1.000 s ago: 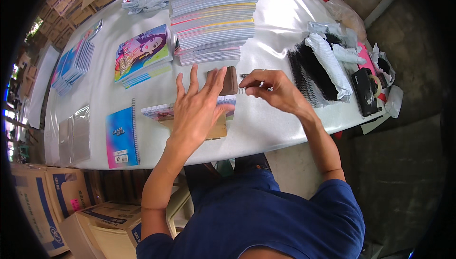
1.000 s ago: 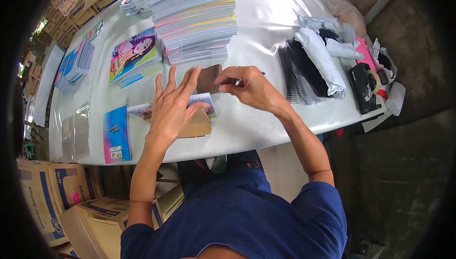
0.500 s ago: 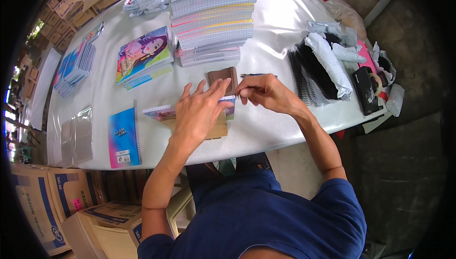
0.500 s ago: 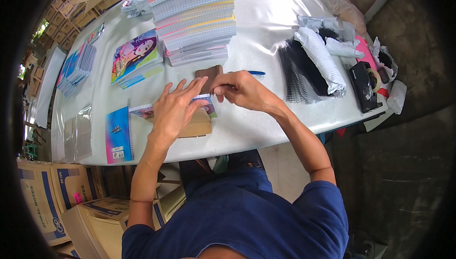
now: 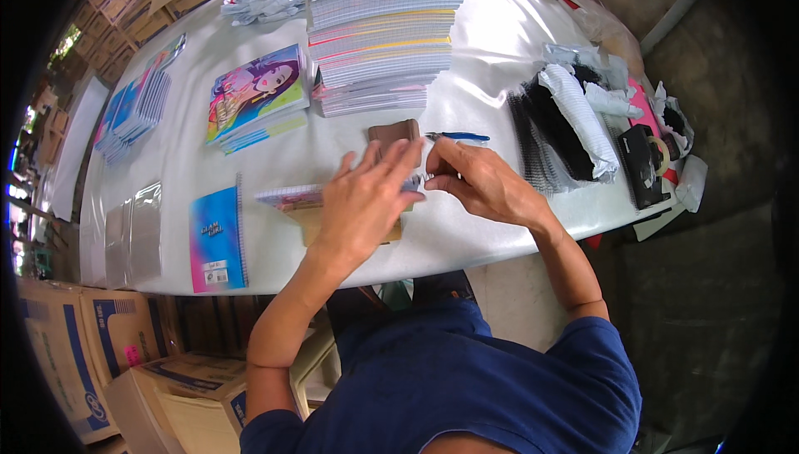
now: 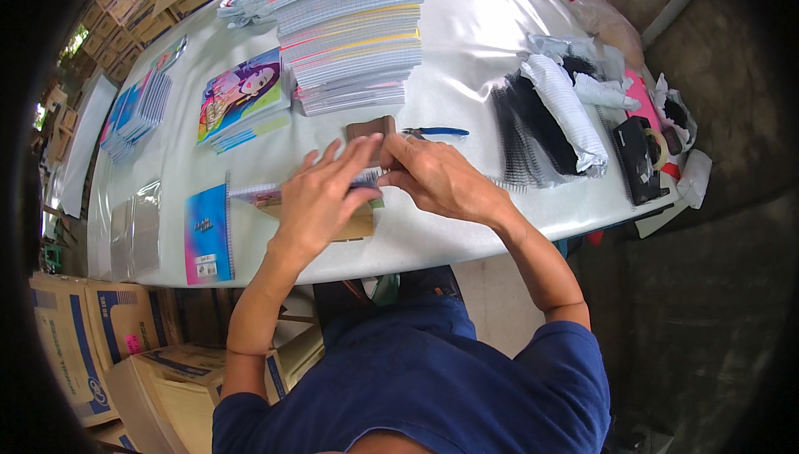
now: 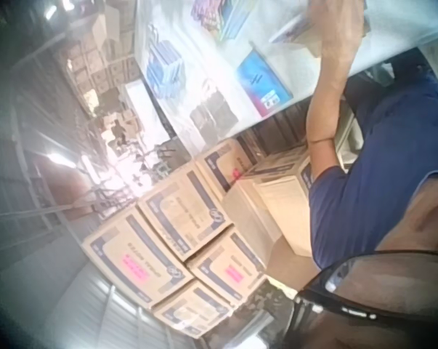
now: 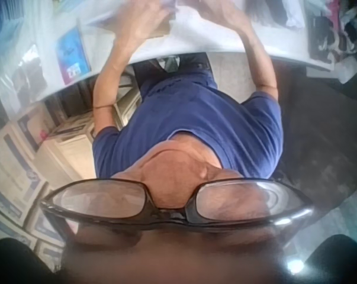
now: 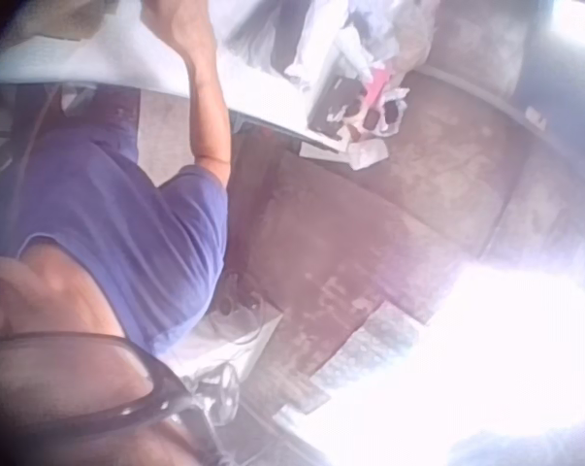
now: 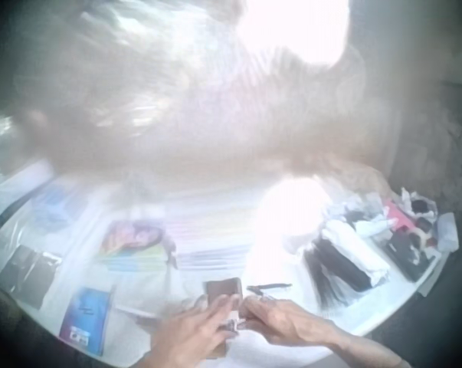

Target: The person is assembling spiral notebooks by sliding metal spirals through the holes of covers and paper stacks. They use pliers to trim the ends of the spirals.

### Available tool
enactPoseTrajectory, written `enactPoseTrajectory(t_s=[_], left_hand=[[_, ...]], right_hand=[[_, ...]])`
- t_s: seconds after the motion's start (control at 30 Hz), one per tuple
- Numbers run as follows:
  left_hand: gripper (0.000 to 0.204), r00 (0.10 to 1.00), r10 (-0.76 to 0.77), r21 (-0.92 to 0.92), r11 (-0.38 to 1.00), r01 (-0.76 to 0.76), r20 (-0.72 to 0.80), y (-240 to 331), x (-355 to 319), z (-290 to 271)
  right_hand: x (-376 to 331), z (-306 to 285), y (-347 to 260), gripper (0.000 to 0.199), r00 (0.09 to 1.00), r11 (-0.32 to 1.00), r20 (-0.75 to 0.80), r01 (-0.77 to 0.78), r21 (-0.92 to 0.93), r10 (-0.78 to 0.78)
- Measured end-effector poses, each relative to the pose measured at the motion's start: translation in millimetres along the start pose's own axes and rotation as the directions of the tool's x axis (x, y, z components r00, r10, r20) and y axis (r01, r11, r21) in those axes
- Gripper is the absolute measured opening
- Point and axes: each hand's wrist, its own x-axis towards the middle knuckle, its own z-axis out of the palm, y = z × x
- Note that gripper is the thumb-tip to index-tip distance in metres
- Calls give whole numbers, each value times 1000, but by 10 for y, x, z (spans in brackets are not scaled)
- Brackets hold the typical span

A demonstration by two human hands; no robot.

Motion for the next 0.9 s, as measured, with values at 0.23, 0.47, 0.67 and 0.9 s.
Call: enactPoseTrajectory(t_s=[0.23, 0.47, 0.67, 0.9], left_hand=[[65, 948, 19, -14, 1000, -15, 316, 80, 68, -187], [70, 952, 60, 3, 998, -64, 299, 4, -20, -103], [75, 1000, -15, -45, 999, 14, -20, -110, -83, 30], [75, 969, -13, 2, 1000, 13, 248, 73, -32, -7]], right_hand=[[483, -87, 952, 13, 947, 990, 320, -74, 121, 31], [756, 339, 1254, 46, 953, 996, 303, 16, -85, 10], [552, 47, 1156, 47, 955, 995, 297, -46, 85, 18], [278, 389, 1202, 50, 970, 997, 238, -33, -72, 49]])
